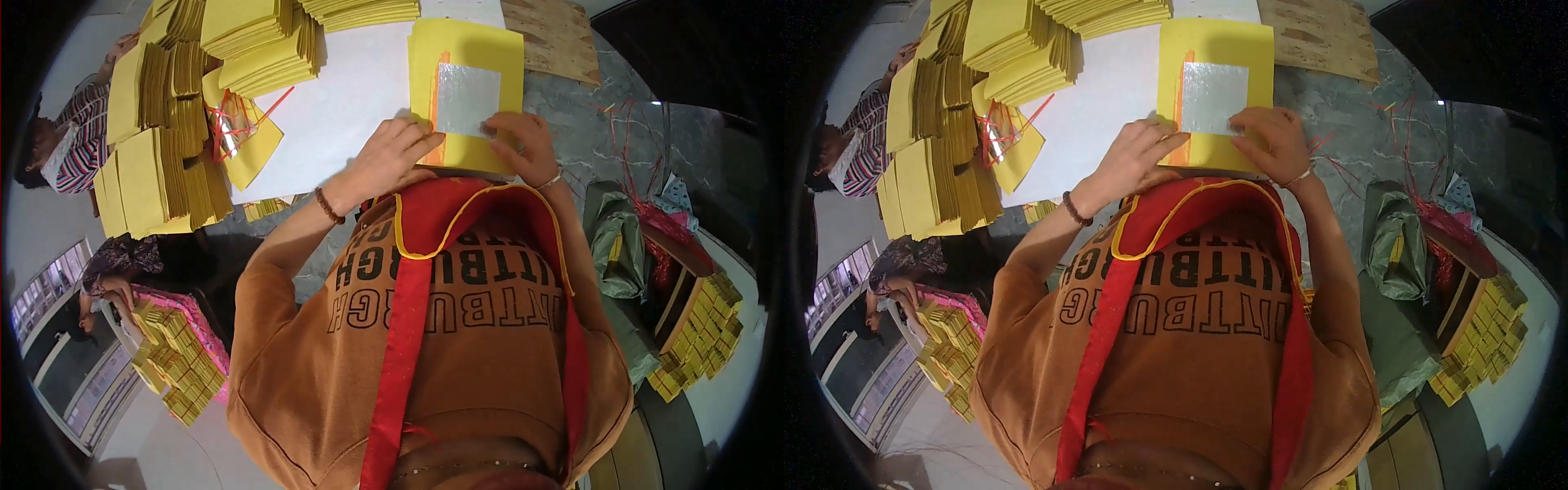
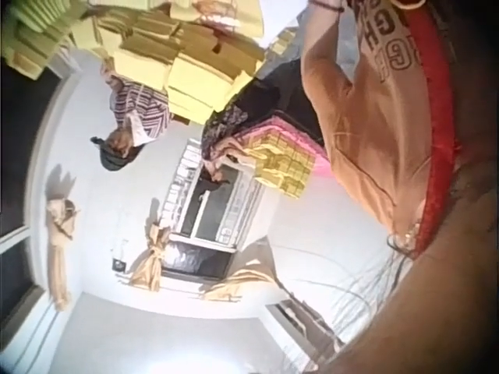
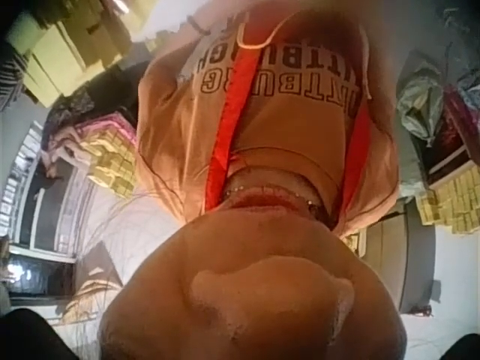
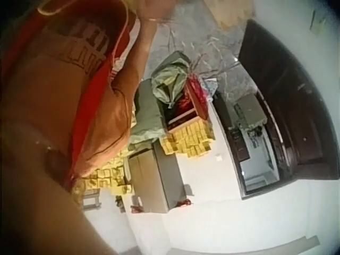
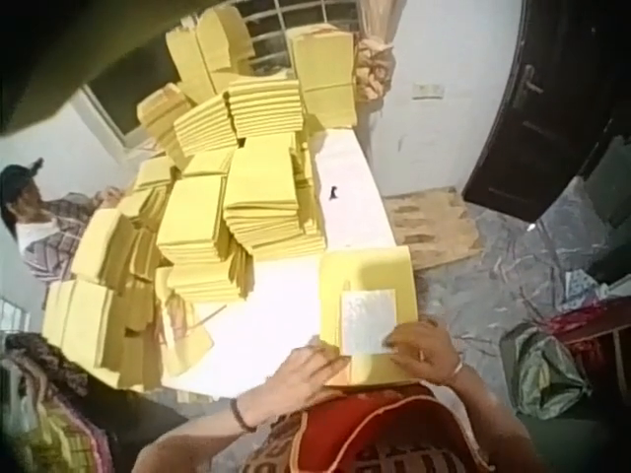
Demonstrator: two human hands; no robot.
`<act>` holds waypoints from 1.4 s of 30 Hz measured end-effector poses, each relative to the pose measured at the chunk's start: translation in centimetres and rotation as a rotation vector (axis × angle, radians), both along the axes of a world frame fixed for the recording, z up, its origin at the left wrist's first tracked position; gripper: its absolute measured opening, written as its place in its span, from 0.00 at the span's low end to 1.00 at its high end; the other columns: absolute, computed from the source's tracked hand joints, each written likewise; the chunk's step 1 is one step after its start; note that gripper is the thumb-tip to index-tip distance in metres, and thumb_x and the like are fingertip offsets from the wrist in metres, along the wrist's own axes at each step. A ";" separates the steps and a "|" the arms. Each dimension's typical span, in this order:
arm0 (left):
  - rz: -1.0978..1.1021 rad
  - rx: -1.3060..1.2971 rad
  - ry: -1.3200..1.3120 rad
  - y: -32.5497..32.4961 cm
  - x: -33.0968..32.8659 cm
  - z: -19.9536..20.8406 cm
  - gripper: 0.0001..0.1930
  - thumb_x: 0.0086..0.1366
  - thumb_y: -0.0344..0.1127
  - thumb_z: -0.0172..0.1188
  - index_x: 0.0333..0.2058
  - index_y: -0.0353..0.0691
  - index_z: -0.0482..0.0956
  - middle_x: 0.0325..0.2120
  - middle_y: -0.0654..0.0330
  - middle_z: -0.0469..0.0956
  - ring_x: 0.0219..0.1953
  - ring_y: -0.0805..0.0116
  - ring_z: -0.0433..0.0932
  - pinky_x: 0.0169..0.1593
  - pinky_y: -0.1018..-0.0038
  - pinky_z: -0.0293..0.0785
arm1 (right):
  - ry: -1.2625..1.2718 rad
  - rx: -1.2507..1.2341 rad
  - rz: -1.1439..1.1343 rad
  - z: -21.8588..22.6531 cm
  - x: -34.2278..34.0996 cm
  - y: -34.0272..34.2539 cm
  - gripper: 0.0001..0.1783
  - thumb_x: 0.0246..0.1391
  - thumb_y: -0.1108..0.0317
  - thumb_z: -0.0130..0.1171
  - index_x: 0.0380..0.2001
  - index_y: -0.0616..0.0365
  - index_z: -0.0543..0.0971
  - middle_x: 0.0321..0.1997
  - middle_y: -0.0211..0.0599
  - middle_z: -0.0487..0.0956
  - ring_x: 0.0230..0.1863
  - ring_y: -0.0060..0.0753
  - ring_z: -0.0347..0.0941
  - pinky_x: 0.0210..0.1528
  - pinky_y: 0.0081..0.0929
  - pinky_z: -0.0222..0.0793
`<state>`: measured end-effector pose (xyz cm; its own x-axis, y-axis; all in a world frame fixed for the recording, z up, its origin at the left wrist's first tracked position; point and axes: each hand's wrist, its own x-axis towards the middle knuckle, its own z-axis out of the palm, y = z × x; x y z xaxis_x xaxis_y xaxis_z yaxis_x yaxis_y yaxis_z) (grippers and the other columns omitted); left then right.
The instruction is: Sorting and stacking yellow paper sheets with silver foil squares.
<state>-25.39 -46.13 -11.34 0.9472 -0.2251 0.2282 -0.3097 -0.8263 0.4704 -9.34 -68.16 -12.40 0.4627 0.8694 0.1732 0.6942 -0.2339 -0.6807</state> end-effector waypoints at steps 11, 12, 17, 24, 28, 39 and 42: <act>-0.012 -0.374 0.174 1.5 1.7 0.3 0.08 0.55 0.33 0.59 0.30 0.35 0.78 0.24 0.57 0.76 0.27 0.64 0.73 0.34 0.73 0.71 | 0.600 0.218 -0.135 -3.0 -0.7 -0.6 0.15 0.56 0.61 0.45 0.37 0.59 0.77 0.40 0.38 0.76 0.51 0.37 0.67 0.54 0.29 0.58; 0.012 -0.412 0.248 1.8 1.9 0.3 0.08 0.56 0.33 0.58 0.31 0.35 0.78 0.25 0.57 0.76 0.27 0.65 0.74 0.34 0.74 0.71 | 0.685 0.234 -0.148 -3.0 -0.5 -0.7 0.18 0.59 0.59 0.42 0.38 0.60 0.76 0.39 0.39 0.76 0.50 0.35 0.68 0.53 0.29 0.59; 0.103 -0.591 0.498 2.4 2.2 0.0 0.08 0.58 0.32 0.57 0.32 0.34 0.78 0.25 0.62 0.78 0.28 0.76 0.74 0.32 0.80 0.70 | 0.832 0.257 -0.133 -3.0 -0.2 -0.8 0.26 0.60 0.53 0.35 0.40 0.63 0.75 0.38 0.39 0.76 0.47 0.33 0.69 0.52 0.27 0.60; 0.175 -0.775 0.645 2.7 2.8 -0.3 0.07 0.58 0.31 0.56 0.32 0.35 0.79 0.24 0.66 0.77 0.27 0.82 0.71 0.33 0.83 0.68 | 0.889 0.254 -0.200 -3.8 0.2 -0.8 0.29 0.60 0.50 0.31 0.44 0.65 0.72 0.41 0.43 0.77 0.46 0.32 0.71 0.53 0.27 0.60; 0.183 -0.782 0.696 3.1 3.1 -0.7 0.07 0.58 0.31 0.56 0.32 0.34 0.78 0.24 0.66 0.76 0.26 0.81 0.70 0.32 0.83 0.68 | 0.885 0.257 -0.180 -3.7 0.5 -0.7 0.30 0.59 0.49 0.31 0.46 0.64 0.71 0.41 0.42 0.77 0.47 0.32 0.70 0.53 0.27 0.60; 0.198 -0.931 0.715 3.3 3.3 -1.0 0.09 0.59 0.34 0.56 0.33 0.34 0.78 0.23 0.67 0.75 0.25 0.82 0.69 0.31 0.85 0.67 | 0.826 0.189 -0.260 -4.5 -0.8 -0.9 0.17 0.49 0.70 0.57 0.44 0.59 0.73 0.38 0.31 0.76 0.41 0.20 0.69 0.43 0.19 0.65; 0.158 -0.959 0.669 3.5 3.0 -0.6 0.13 0.56 0.39 0.59 0.37 0.38 0.77 0.36 0.63 0.75 0.38 0.75 0.71 0.42 0.76 0.70 | 0.907 0.249 -0.341 -5.2 -0.9 -0.9 0.13 0.51 0.70 0.56 0.41 0.60 0.75 0.36 0.28 0.76 0.37 0.18 0.70 0.39 0.17 0.66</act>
<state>-22.42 -42.65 -11.97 0.9447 -0.1015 -0.3119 0.3078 -0.0540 0.9499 -10.27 -69.07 -17.61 0.7281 0.6526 -0.2100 -0.1900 -0.1023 -0.9764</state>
